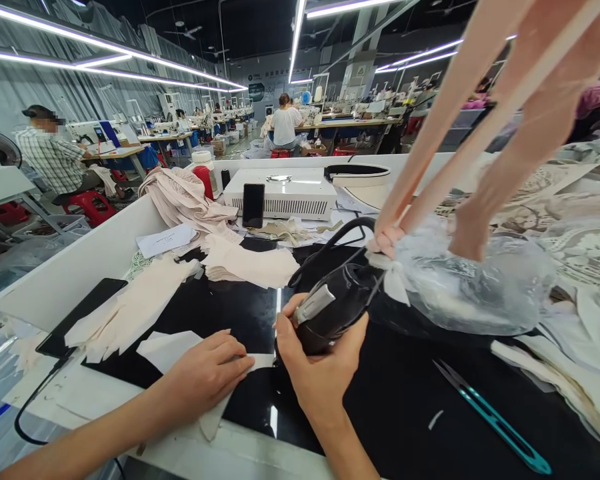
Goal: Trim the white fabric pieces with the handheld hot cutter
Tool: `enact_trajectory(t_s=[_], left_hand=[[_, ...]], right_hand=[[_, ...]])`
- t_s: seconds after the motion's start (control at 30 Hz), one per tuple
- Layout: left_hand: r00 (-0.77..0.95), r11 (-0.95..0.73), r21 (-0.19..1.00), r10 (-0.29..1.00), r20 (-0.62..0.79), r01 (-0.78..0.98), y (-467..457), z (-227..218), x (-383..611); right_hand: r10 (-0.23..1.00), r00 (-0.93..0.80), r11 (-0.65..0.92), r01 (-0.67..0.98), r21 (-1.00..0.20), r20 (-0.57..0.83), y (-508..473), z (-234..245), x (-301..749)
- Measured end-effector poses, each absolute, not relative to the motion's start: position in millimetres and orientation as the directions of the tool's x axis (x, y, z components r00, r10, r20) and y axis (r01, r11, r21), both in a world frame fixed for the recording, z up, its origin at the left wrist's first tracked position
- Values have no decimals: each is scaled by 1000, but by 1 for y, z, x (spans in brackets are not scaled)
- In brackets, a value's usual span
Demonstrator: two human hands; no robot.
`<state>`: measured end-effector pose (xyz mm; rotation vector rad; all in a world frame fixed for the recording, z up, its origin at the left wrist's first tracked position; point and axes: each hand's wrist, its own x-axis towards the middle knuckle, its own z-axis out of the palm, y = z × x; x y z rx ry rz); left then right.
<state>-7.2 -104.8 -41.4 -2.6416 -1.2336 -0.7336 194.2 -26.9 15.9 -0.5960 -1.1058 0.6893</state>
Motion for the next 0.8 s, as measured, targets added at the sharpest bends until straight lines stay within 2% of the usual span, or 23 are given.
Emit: enact_trajectory(t_s=[0.3, 0.57, 0.8], left_hand=[[531, -634, 22, 666, 523, 773, -106, -52, -3], [547, -607, 37, 740, 390, 794, -107, -59, 1], [557, -623, 18, 711, 429, 782, -104, -59, 4]], right_hand=[[761, 301, 638, -188, -747, 575, -27, 18, 201], [793, 339, 592, -229, -773, 506, -21, 22, 195], [793, 279, 606, -257, -753, 542, -18, 22, 182]])
